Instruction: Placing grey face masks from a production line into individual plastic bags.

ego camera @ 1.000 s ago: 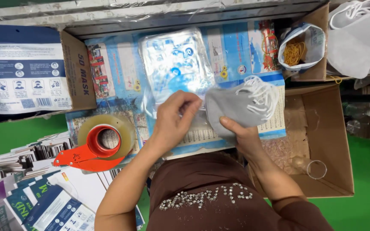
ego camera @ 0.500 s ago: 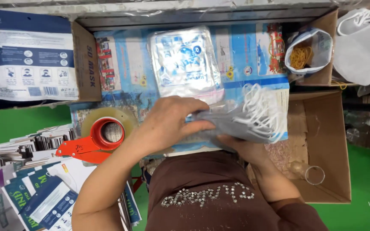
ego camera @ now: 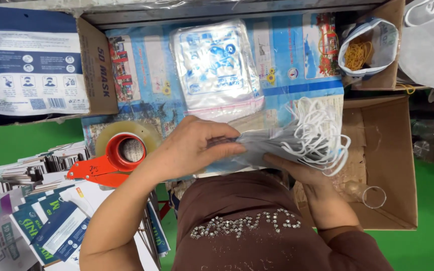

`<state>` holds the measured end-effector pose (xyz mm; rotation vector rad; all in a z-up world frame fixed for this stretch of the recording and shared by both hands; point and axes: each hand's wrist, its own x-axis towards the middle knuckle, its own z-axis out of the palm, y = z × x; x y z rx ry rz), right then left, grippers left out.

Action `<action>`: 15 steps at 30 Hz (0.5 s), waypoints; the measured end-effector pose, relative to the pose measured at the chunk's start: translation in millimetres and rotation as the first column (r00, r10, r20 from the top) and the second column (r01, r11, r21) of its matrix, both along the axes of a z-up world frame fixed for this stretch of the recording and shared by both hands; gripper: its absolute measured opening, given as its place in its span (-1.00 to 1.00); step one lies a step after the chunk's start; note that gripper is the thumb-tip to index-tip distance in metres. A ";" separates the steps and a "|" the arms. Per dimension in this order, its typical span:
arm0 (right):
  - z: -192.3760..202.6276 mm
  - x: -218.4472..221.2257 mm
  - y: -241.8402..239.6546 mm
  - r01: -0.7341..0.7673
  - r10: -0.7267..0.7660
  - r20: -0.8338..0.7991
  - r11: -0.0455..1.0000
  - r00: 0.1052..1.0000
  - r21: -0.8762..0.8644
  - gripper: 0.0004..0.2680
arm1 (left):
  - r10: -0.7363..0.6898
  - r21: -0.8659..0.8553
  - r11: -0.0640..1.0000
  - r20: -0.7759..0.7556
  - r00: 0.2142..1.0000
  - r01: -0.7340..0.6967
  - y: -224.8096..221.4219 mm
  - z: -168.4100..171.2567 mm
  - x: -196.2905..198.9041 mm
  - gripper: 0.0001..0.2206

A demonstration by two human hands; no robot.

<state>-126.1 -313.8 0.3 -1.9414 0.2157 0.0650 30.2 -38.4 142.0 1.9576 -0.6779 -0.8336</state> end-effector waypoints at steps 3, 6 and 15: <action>-15.8 5.7 -1.5 -0.012 0.011 0.014 1.000 1.000 0.014 -0.63 | 0.013 -0.154 0.988 0.157 0.987 0.011 3.0 -18.1 -4.4 -0.77; -21.5 3.4 -5.2 -0.017 0.016 0.025 1.000 1.000 0.023 -0.63 | 0.001 -0.252 0.964 0.319 0.948 0.084 -3.7 -24.8 -12.7 -0.79; -28.6 11.3 -10.7 -0.026 0.021 0.077 0.998 0.997 0.060 -0.61 | -0.040 -0.253 0.962 0.243 0.969 0.103 -7.3 -0.5 -1.2 -0.60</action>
